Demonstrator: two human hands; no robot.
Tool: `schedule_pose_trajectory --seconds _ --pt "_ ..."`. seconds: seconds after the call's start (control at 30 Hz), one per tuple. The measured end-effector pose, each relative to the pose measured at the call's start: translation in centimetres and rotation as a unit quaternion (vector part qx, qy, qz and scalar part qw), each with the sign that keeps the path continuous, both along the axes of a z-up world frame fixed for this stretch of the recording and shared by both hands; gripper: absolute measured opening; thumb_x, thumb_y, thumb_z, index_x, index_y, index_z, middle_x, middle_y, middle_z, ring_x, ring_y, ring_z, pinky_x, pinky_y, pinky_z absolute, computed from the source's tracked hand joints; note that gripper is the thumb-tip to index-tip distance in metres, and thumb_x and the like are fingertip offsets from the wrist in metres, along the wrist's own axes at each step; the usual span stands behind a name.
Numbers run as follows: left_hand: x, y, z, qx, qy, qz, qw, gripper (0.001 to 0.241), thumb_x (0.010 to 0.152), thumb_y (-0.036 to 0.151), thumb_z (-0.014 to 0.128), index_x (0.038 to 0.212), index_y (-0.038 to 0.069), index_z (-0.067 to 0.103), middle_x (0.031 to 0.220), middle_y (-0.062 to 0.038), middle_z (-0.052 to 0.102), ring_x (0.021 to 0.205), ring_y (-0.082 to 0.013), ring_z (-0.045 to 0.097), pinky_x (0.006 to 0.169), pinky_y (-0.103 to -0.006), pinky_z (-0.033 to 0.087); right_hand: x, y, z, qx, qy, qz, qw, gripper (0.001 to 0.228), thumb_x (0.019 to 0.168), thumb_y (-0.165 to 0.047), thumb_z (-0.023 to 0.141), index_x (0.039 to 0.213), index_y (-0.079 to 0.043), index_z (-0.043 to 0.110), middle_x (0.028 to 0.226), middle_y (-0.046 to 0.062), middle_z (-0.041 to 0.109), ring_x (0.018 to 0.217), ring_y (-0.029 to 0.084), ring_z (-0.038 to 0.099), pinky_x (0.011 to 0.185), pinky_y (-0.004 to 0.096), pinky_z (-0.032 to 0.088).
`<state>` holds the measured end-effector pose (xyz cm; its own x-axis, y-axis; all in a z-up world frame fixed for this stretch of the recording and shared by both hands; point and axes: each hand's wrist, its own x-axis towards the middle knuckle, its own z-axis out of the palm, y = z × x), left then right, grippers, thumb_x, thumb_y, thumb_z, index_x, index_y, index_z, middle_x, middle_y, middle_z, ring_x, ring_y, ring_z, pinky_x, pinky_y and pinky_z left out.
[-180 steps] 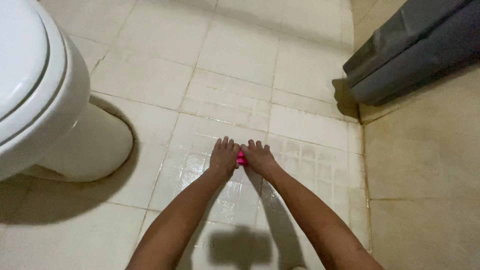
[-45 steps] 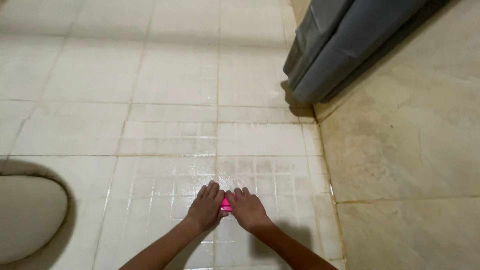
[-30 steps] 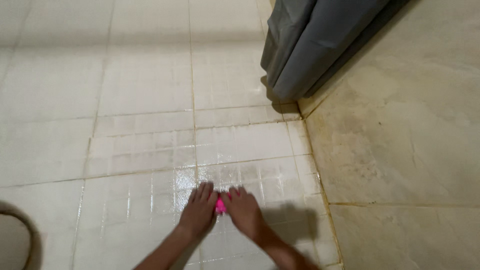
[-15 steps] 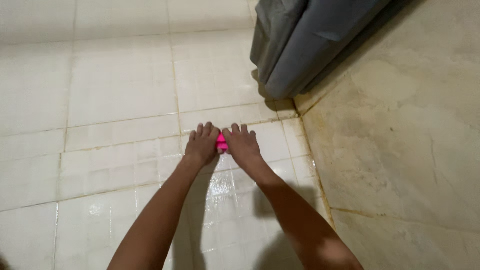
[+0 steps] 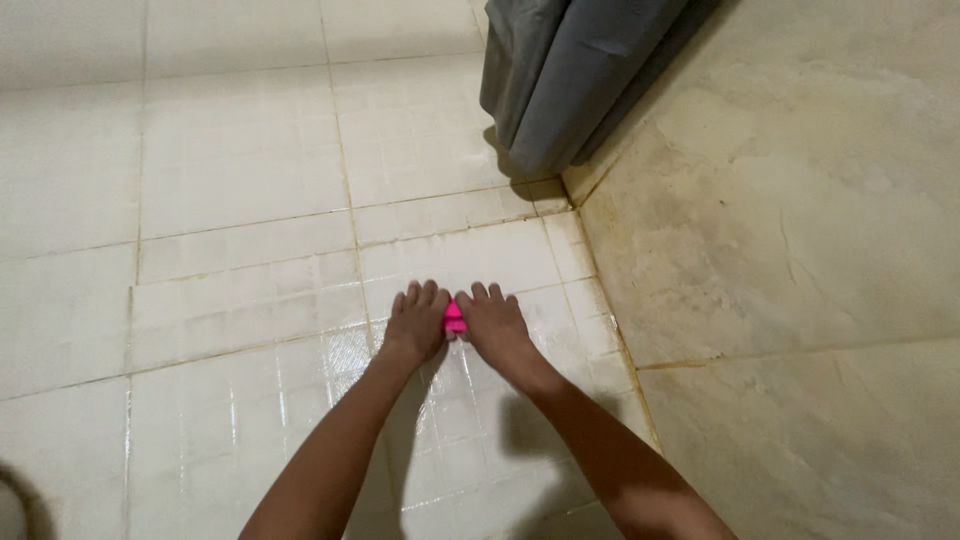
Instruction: The person scrubs the tiled bathroom floor around the base of the toilet using a pink brush. They then rinse the floor with a handheld bidet sprayer, directing water across the tiles to wash away residue.
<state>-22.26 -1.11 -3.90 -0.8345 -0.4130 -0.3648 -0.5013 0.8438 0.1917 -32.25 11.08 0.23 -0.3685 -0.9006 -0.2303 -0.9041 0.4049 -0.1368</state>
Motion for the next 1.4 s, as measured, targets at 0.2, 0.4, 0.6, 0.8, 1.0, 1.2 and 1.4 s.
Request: schedule_pose_trajectory --seconds 0.2,0.4,0.6,0.8,1.0,1.2,1.4 --pt "6.0 5.5 0.7 0.007 -0.013 -0.028 0.999 0.067 0.091 0.04 0.072 0.141 0.01 0.04 0.156 -0.017 0.035 0.151 -0.0376 0.024 0.123 -0.0525 0.021 5.2 5.2 -0.4 0.017 -0.023 0.015 0.999 0.047 0.089 -0.035 0.074 0.126 -0.011 0.056 0.125 0.013 0.057 0.117 0.034 0.055 0.084 0.05 0.05" --pt "8.7 7.0 1.5 -0.018 -0.004 -0.05 0.999 0.067 0.089 0.04 0.073 0.14 0.009 0.041 0.156 -0.017 0.035 0.151 -0.0369 0.026 0.123 -0.0522 0.021 7.4 7.4 -0.3 -0.009 -0.013 0.032 0.999 0.046 0.087 -0.028 0.073 0.126 -0.009 0.057 0.12 0.014 0.058 0.111 0.034 0.056 0.078 0.049 0.05" --pt "4.6 4.1 1.6 -0.039 -0.012 -0.049 0.998 0.066 0.088 0.037 0.073 0.141 0.012 0.041 0.16 -0.014 0.032 0.151 -0.0349 0.027 0.122 -0.0531 0.023 3.3 4.3 -0.6 -0.048 0.028 0.028 0.998 0.038 0.089 -0.02 0.073 0.123 -0.008 0.06 0.117 0.014 0.061 0.106 0.032 0.06 0.077 0.046 0.052" --pt "-1.8 -0.6 0.8 -0.037 0.007 -0.052 0.998 0.066 0.088 0.041 0.073 0.14 0.013 0.042 0.161 -0.015 0.031 0.152 -0.0357 0.026 0.123 -0.0541 0.022 -2.7 0.3 -0.4 -0.069 -0.035 -0.02 0.997 0.047 0.081 -0.03 0.081 0.117 -0.008 0.06 0.118 0.014 0.06 0.11 0.036 0.058 0.081 0.049 0.051" --pt "-8.9 -4.0 0.1 -0.038 0.006 -0.057 0.998 0.072 0.089 0.047 0.073 0.143 0.013 0.04 0.163 -0.014 0.029 0.153 -0.0356 0.026 0.122 -0.055 0.022 -8.6 -2.8 -0.4 -0.069 -0.014 -0.056 0.996 0.05 0.079 -0.027 0.084 0.119 -0.01 0.06 0.121 0.012 0.06 0.114 0.036 0.057 0.084 0.049 0.051" --pt "-13.3 -5.9 0.2 -0.028 -0.016 -0.042 0.999 0.075 0.09 0.045 0.072 0.148 0.014 0.036 0.168 -0.011 0.021 0.155 -0.0347 0.019 0.123 -0.0547 0.019 -11.4 -4.9 -0.3 -0.045 -0.007 -0.108 0.993 0.055 0.078 -0.026 0.085 0.125 -0.013 0.06 0.127 0.011 0.058 0.122 0.035 0.054 0.09 0.049 0.05" --pt "-12.1 -4.2 0.7 -0.029 -0.038 -0.03 0.998 0.079 0.091 0.046 0.072 0.151 0.014 0.033 0.169 -0.011 0.022 0.156 -0.0341 0.02 0.125 -0.0535 0.02 -10.2 -4.1 0.3 -0.017 -0.01 -0.106 0.994 0.053 0.08 -0.028 0.084 0.125 -0.013 0.058 0.127 0.01 0.057 0.123 0.034 0.053 0.092 0.051 0.049"
